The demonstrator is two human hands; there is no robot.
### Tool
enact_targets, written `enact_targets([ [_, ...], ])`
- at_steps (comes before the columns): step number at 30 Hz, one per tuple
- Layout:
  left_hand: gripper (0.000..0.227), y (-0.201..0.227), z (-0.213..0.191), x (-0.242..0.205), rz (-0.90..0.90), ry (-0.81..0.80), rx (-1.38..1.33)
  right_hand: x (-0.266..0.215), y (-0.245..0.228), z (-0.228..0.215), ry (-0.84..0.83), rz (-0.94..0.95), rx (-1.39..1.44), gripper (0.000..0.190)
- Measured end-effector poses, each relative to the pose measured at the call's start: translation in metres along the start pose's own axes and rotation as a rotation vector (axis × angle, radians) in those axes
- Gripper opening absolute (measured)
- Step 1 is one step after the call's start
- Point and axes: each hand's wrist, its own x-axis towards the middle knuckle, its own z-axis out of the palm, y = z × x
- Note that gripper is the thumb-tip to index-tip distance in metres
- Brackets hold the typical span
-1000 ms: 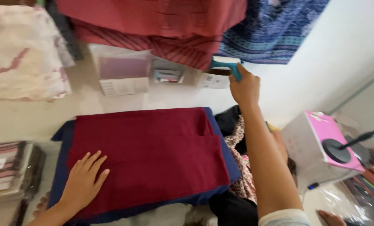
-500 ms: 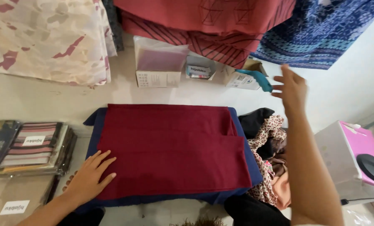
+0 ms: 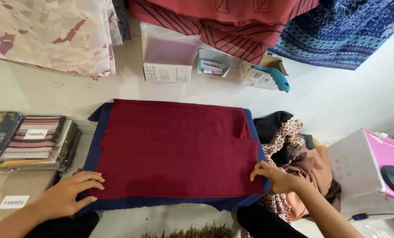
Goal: Cleaning a maroon garment with a lint roller and then folding it.
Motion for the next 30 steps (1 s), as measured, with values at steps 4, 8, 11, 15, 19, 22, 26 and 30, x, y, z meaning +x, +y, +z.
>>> enact_targets([
  [4, 0.014, 0.001, 0.002, 0.006, 0.020, 0.206, -0.066, 0.002, 0.003, 0.016, 0.067, -0.019, -0.143, 0.079],
  [8, 0.020, 0.029, -0.013, 0.013, -0.258, 0.172, -0.061, 0.005, 0.009, 0.019, 0.258, -0.155, 0.073, 0.034],
  [11, 0.029, 0.034, -0.016, 0.021, -0.509, 0.137, -0.106, 0.011, 0.020, 0.020, 0.382, -0.170, 0.320, 0.016],
  [15, 0.042, 0.032, -0.013, 0.032, -0.654, 0.203, -0.203, 0.025, 0.017, 0.025, 0.601, 0.082, 0.893, 0.025],
  [19, 0.037, 0.034, -0.008, 0.041, -0.687, 0.266, -0.168, 0.044, 0.021, 0.027, 0.640, 0.166, 0.947, 0.021],
  [22, 0.042, 0.036, -0.008, 0.038, -0.645, 0.284, -0.218, 0.062, 0.041, 0.041, 0.701, 0.225, 0.948, 0.018],
  [26, 0.036, 0.028, -0.004, 0.032, -0.509, 0.339, -0.204, 0.065, 0.043, 0.036, 0.683, 0.308, 0.844, 0.030],
  [30, 0.039, 0.017, -0.003, 0.027, -0.309, 0.314, -0.249, 0.065, 0.038, 0.026, 0.638, 0.351, 0.870, 0.034],
])
